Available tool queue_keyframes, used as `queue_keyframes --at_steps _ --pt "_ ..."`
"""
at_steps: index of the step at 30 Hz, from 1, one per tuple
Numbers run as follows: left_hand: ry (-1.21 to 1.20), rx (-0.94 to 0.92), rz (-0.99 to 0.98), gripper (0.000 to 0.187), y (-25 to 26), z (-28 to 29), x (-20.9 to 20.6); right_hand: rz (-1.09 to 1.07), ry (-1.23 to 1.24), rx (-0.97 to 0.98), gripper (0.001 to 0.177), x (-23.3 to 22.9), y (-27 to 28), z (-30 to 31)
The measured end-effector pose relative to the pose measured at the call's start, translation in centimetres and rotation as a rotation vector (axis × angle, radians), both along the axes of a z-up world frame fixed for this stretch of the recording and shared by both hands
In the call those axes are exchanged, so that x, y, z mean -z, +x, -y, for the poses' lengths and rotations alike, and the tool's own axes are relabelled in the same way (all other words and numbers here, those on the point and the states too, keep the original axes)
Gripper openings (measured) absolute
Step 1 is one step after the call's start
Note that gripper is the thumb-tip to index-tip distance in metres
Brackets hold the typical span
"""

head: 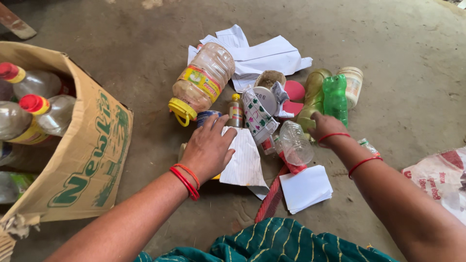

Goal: The person sits on the floor and sorts empty plastic bottles from a mixed pile into a cardboard box. They pick up bottles one by one, place them into the box, and occasionally adjust the arrangement inside.

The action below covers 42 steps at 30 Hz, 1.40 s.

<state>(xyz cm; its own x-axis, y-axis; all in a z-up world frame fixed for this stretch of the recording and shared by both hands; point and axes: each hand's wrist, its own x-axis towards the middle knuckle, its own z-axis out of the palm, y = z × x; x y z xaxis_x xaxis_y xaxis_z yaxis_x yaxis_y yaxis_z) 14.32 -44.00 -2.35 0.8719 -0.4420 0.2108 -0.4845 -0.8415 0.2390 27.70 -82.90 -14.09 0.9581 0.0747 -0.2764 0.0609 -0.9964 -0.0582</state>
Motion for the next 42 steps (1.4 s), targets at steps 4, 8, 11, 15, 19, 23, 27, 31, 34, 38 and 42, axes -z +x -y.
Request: queue_keyframes --at_steps 4,8,11,15,19,23,27,31,34,38,42 --pt "-0.02 -0.008 -0.013 0.05 0.7 -0.2 1.0 -0.068 0.02 0.203 0.057 4.1 -0.4 1.2" --pt "-0.033 -0.021 -0.041 0.048 1.4 -0.4 1.7 -0.023 0.113 0.413 0.071 8.4 0.3 1.9" --pt "-0.043 -0.019 -0.045 0.049 2.0 -0.3 2.0 -0.117 0.49 0.788 0.068 11.1 0.4 2.9" --pt "-0.055 -0.027 -0.048 0.048 2.3 -0.7 2.4 -0.231 0.803 0.912 0.057 13.7 0.2 3.2" --pt "-0.054 -0.045 -0.083 0.047 2.6 -1.0 2.8 -0.174 0.846 1.114 0.07 13.2 0.2 1.7" --pt "-0.056 -0.05 -0.097 0.046 2.9 -0.9 2.8 -0.158 0.918 1.168 0.079 12.2 -0.1 0.2" --pt "-0.061 -0.046 -0.101 0.048 2.9 -0.9 2.9 -0.146 0.915 1.238 0.078 12.4 0.0 -0.7" --pt "-0.059 -0.047 -0.11 0.048 2.8 -1.0 3.2 -0.159 0.926 1.273 0.077 12.7 0.2 -1.3" --pt "-0.067 -0.054 -0.106 0.048 2.9 -1.2 3.4 -0.168 0.951 1.271 0.076 13.0 0.4 -1.2" --pt "-0.062 -0.062 -0.107 0.05 3.0 -1.4 3.4 -0.118 0.906 1.2 0.076 13.4 0.3 -1.0" --pt "-0.082 -0.062 -0.103 0.057 2.9 -1.3 3.2 -0.019 0.904 1.147 0.077 12.6 -0.2 -1.3"
